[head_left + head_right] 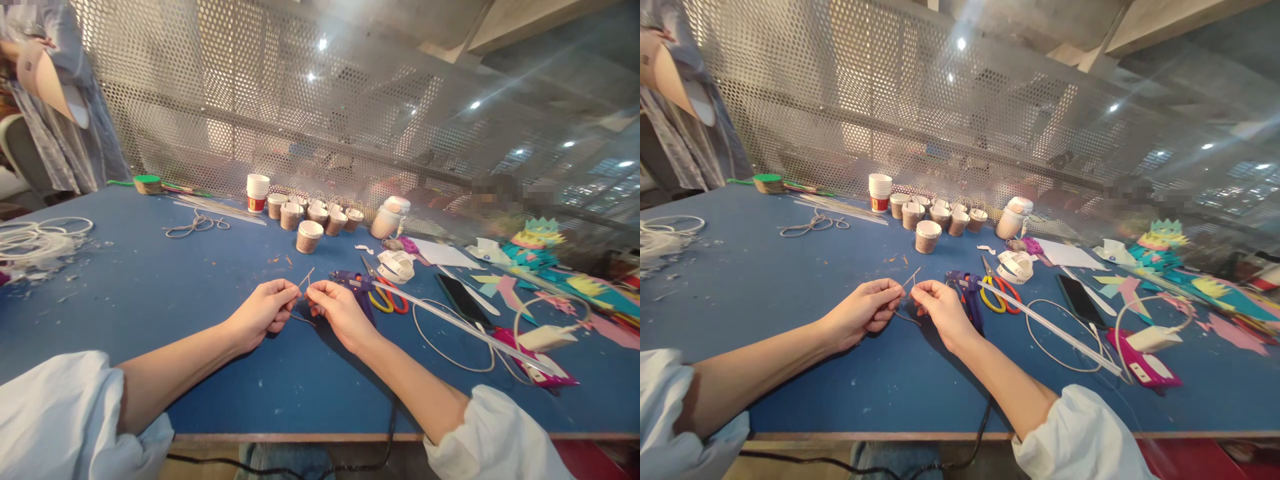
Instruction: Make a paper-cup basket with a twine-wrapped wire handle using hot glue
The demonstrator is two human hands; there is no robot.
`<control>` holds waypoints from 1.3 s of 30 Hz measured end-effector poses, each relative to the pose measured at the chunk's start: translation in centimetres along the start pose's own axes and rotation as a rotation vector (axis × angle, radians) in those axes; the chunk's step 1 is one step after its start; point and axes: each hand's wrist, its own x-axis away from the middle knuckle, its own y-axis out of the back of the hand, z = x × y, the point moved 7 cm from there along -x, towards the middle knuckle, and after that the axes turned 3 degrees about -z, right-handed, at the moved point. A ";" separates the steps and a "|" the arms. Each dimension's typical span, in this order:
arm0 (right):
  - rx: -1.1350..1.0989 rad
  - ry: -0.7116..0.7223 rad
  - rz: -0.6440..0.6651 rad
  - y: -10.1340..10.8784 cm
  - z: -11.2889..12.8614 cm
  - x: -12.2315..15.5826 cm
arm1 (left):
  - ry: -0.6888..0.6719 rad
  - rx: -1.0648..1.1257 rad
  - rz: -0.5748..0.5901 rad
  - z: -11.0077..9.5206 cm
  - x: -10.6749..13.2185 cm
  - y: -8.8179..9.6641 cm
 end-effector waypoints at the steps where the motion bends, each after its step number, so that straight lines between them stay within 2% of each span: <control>1: -0.001 0.000 0.000 0.0 0.0 0.0 | 0.001 -0.006 -0.005 0.0 0.0 0.0; 9: 0.004 0.000 0.000 -0.1 0.1 0.2 | -0.008 -0.032 -0.046 -0.1 0.3 0.3; 28: 0.007 -0.015 0.013 -0.2 -0.2 0.0 | 0.015 -0.011 0.002 0.3 0.1 0.0; 39: 0.012 -0.012 0.022 -0.2 -0.2 0.1 | -0.008 -0.021 -0.032 0.1 0.2 0.0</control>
